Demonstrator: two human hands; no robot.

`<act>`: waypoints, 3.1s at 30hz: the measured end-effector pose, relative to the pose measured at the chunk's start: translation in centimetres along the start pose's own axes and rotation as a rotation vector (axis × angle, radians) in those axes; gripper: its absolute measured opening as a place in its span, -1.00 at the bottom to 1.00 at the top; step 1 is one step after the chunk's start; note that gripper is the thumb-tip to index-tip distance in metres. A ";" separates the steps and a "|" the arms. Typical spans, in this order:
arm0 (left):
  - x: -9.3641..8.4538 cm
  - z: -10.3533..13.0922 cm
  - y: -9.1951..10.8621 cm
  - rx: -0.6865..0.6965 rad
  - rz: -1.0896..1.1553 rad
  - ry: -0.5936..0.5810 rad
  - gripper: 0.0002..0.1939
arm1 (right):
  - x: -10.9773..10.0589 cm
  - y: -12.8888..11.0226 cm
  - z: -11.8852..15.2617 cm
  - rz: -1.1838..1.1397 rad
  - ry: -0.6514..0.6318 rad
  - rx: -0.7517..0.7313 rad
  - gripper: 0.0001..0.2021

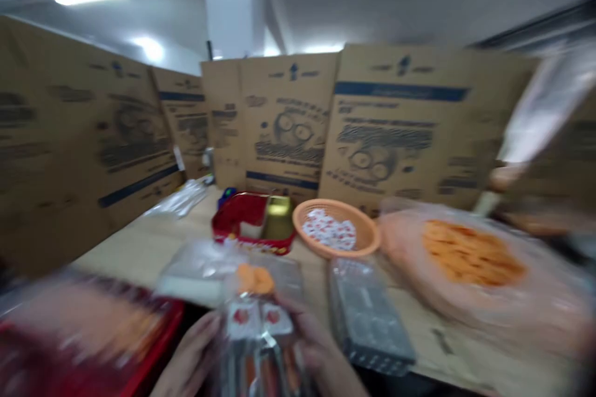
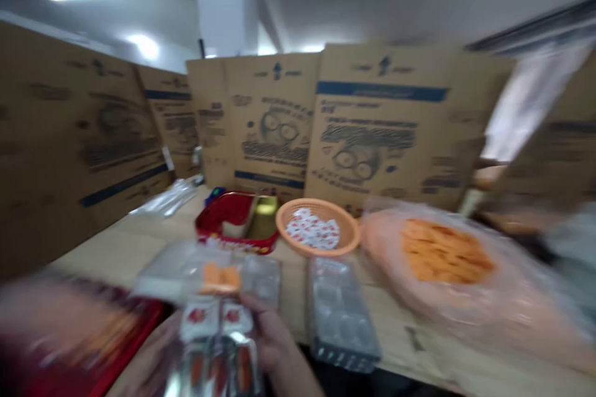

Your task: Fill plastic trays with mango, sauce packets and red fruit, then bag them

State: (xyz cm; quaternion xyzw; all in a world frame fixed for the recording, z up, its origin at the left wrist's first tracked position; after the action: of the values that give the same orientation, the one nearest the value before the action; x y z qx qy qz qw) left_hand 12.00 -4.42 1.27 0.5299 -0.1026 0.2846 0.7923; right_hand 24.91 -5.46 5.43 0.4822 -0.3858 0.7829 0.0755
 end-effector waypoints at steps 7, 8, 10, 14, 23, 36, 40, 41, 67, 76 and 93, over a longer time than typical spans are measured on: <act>-5.0 2.0 4.0 0.195 -0.046 -0.037 -0.58 | -3.2 -0.9 0.4 -0.132 0.220 0.022 -0.85; -5.2 1.9 4.1 0.217 -0.058 -0.025 -0.54 | -3.6 -1.3 0.5 -0.127 0.252 -0.014 -0.87; -5.6 2.0 4.2 0.250 -0.119 -0.024 -0.45 | -4.2 -2.0 0.5 -0.119 0.295 -0.079 -0.86; -6.3 2.4 3.9 0.246 -0.230 -0.020 -0.59 | -4.4 -3.6 0.6 -0.117 0.362 -0.165 -0.87; -5.6 3.6 3.6 0.269 -0.339 -0.009 -0.70 | -4.1 -8.0 -0.2 -0.097 0.428 -0.509 -0.94; -4.3 5.8 4.0 0.279 -0.520 0.036 -0.70 | 0.1 -9.6 -2.4 -0.100 0.388 -0.907 -0.76; -4.4 6.0 4.1 0.209 -0.396 0.030 -0.66 | -0.7 -9.1 -2.1 -0.078 0.407 -0.915 -0.75; -4.4 6.0 4.0 0.190 -0.366 0.030 -0.65 | -0.7 -9.1 -1.9 -0.079 0.410 -0.916 -0.75; -2.8 6.5 5.0 0.141 -0.272 -0.122 -0.63 | 1.4 -5.2 -2.4 0.177 0.311 -0.576 -0.69; -4.6 5.6 5.6 0.195 -0.042 -0.072 -0.66 | 1.8 -0.3 -3.2 0.519 0.163 -0.199 -0.79; -6.3 7.9 6.9 0.316 0.095 -0.007 -0.59 | 7.8 -2.1 -3.6 1.261 -0.016 -0.660 -0.80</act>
State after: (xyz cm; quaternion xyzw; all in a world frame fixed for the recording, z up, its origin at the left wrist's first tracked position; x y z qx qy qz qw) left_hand 4.07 -11.80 7.07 0.6437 -0.0845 0.3325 0.6841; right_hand 19.32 -3.53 12.06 0.1248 -0.8087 0.5163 -0.2527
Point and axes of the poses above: each hand's wrist, its own z-axis away from the middle knuckle, its own x-axis out of the palm, y = z × x, the point moved 7 cm from there along -z, towards the middle knuckle, and after that the axes turned 3 degrees about z, right-handed, at the moved point
